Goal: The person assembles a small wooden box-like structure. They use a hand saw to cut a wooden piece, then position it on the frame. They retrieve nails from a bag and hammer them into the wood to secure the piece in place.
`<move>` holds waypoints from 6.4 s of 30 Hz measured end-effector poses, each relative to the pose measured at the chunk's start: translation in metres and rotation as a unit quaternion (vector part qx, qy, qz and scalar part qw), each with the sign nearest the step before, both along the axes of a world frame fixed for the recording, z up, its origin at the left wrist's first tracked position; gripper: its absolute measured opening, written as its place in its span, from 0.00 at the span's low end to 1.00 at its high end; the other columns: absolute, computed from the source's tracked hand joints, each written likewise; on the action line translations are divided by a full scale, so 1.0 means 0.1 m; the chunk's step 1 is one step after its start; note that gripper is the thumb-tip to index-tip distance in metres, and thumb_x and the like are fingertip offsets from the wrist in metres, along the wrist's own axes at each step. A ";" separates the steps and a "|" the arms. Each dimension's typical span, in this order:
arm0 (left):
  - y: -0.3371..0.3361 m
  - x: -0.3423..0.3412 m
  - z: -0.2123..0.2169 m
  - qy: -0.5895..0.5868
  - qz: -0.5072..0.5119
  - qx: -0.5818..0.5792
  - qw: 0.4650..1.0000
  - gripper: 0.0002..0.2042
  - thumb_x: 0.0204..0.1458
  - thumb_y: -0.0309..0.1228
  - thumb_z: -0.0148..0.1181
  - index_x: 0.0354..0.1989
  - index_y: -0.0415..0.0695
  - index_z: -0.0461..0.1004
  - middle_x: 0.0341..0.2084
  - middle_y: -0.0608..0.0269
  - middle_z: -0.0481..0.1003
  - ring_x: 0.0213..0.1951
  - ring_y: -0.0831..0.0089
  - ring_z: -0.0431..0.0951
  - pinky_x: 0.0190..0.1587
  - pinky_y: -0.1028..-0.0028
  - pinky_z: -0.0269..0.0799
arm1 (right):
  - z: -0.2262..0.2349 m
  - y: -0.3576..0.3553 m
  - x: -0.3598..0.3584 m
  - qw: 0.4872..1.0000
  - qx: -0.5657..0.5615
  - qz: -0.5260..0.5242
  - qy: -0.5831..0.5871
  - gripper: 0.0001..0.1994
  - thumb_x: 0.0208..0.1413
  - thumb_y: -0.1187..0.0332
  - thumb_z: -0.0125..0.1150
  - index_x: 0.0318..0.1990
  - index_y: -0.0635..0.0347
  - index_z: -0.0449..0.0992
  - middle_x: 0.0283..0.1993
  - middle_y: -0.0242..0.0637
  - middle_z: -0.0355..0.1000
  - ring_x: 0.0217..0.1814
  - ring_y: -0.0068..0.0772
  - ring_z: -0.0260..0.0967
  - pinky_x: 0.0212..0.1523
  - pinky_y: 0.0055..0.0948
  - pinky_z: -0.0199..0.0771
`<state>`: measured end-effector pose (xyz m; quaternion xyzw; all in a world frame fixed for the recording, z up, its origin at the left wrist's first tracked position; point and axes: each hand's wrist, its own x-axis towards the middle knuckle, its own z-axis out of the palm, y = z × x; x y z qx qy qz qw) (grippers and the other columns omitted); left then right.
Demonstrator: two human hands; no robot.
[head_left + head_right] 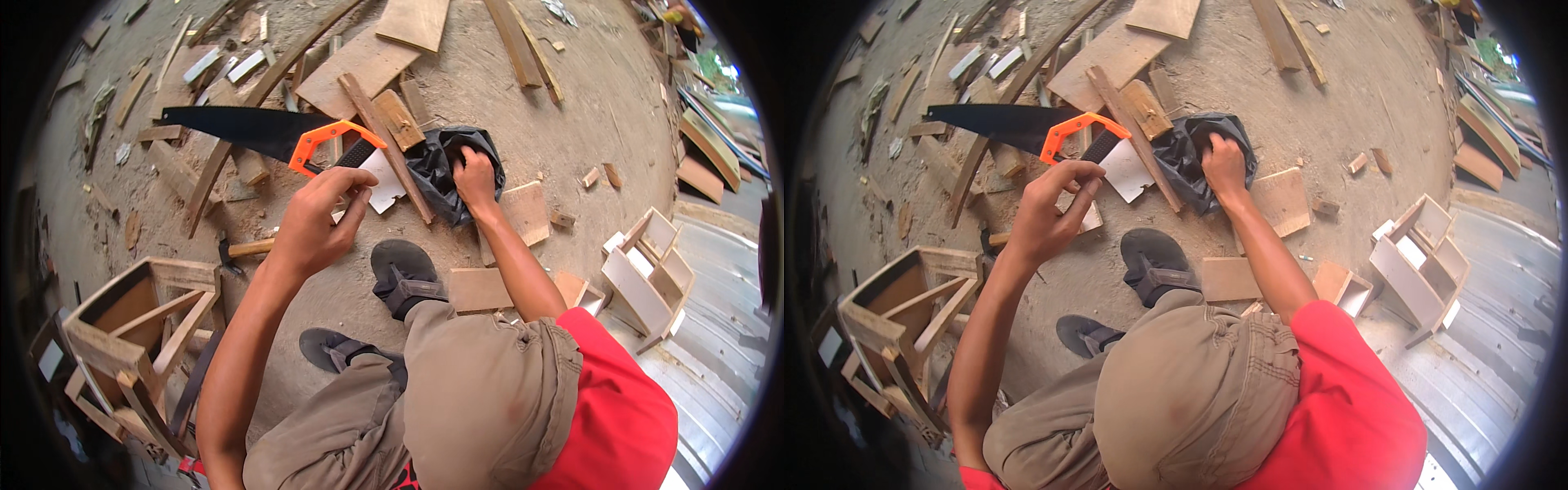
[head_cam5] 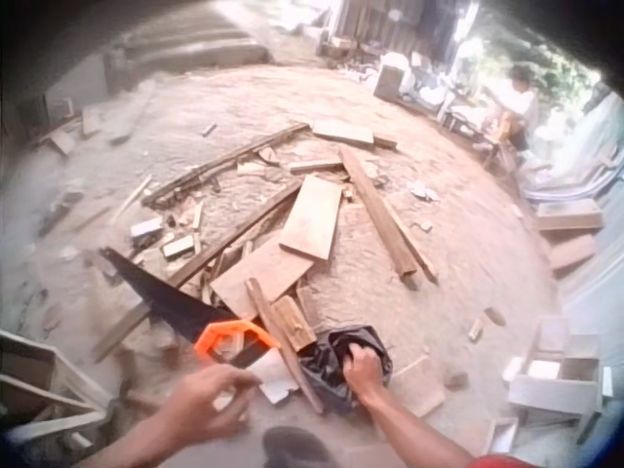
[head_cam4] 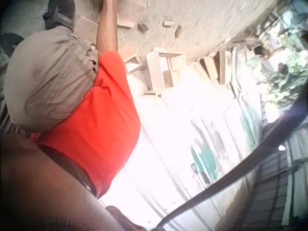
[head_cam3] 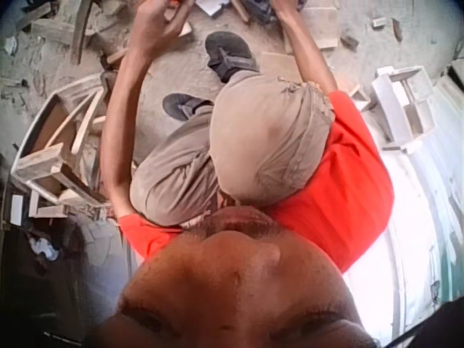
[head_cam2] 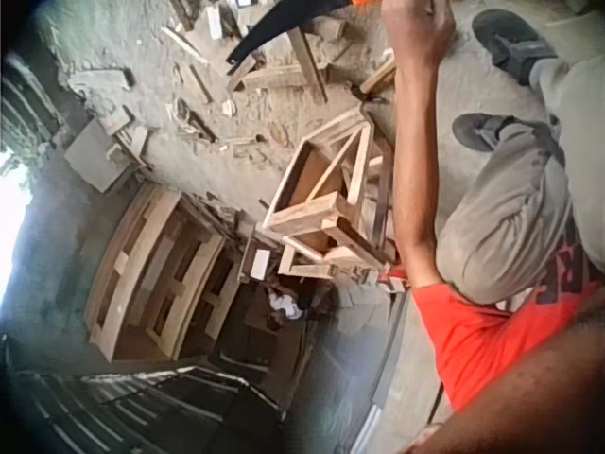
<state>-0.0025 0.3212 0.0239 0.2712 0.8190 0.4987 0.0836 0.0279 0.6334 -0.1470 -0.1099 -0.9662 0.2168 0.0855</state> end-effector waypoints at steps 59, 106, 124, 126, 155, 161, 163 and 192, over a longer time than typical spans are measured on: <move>-2.55 2.33 1.91 0.165 0.572 0.024 0.803 0.06 0.57 0.21 0.64 0.42 0.37 0.81 0.38 0.59 0.81 0.41 0.76 0.79 0.47 0.75 0.72 | 0.45 -2.99 -0.31 0.805 -0.014 0.593 0.002 0.14 0.55 0.63 0.66 0.40 0.65 0.74 0.44 0.53 0.69 0.46 0.55 0.69 0.45 0.47 0.72; -2.82 2.97 1.02 0.295 0.609 -0.050 0.734 0.04 0.53 0.26 0.69 0.35 0.41 0.82 0.34 0.59 0.81 0.40 0.62 0.81 0.47 0.66 0.74 | 3.91 -3.83 0.83 0.630 -0.124 0.764 -0.055 0.12 0.64 0.72 0.58 0.52 0.65 0.69 0.28 0.52 0.73 0.31 0.60 0.74 0.31 0.45 0.70; -2.79 2.98 1.09 0.314 0.601 -0.092 0.729 0.03 0.54 0.22 0.66 0.37 0.38 0.82 0.37 0.60 0.82 0.42 0.69 0.81 0.46 0.71 0.76 | 3.91 -3.84 0.85 0.645 -0.067 0.760 -0.046 0.12 0.65 0.70 0.58 0.52 0.65 0.68 0.29 0.54 0.73 0.31 0.61 0.75 0.29 0.50 0.68; -2.77 3.01 1.07 0.298 0.613 -0.097 0.725 0.03 0.54 0.22 0.66 0.36 0.39 0.82 0.38 0.60 0.82 0.42 0.69 0.81 0.46 0.71 0.76 | 3.95 -3.85 0.83 0.643 -0.073 0.762 -0.017 0.12 0.65 0.70 0.58 0.51 0.65 0.68 0.29 0.54 0.73 0.30 0.60 0.75 0.28 0.50 0.68; -2.77 3.03 1.08 0.286 0.607 -0.060 0.739 0.04 0.53 0.20 0.67 0.37 0.38 0.84 0.37 0.61 0.82 0.42 0.69 0.81 0.47 0.72 0.75 | 3.87 -3.88 0.82 0.643 -0.052 0.764 -0.028 0.10 0.65 0.69 0.58 0.48 0.63 0.66 0.23 0.51 0.70 0.25 0.62 0.72 0.25 0.52 0.66; -2.77 3.03 1.06 0.274 0.613 -0.054 0.739 0.04 0.53 0.22 0.67 0.36 0.39 0.84 0.36 0.61 0.83 0.42 0.68 0.82 0.47 0.70 0.76 | 3.89 -3.85 0.82 0.636 -0.027 0.771 -0.019 0.09 0.66 0.68 0.57 0.44 0.64 0.66 0.21 0.53 0.68 0.25 0.62 0.71 0.25 0.52 0.65; -2.76 3.02 1.08 0.272 0.614 -0.044 0.740 0.04 0.53 0.22 0.68 0.36 0.39 0.83 0.36 0.61 0.83 0.42 0.67 0.82 0.47 0.69 0.76 | 3.87 -3.86 0.87 0.647 -0.105 0.755 -0.021 0.09 0.66 0.69 0.57 0.43 0.64 0.65 0.21 0.53 0.68 0.24 0.62 0.71 0.25 0.52 0.64; -2.82 3.02 0.65 0.296 0.587 -0.057 0.751 0.24 0.54 0.43 0.70 0.52 0.40 0.74 0.60 0.54 0.71 0.69 0.55 0.62 0.70 0.56 0.57 | 3.84 -3.79 0.81 0.618 -0.091 0.779 -0.057 0.13 0.64 0.73 0.57 0.54 0.67 0.66 0.26 0.52 0.70 0.26 0.58 0.72 0.27 0.45 0.66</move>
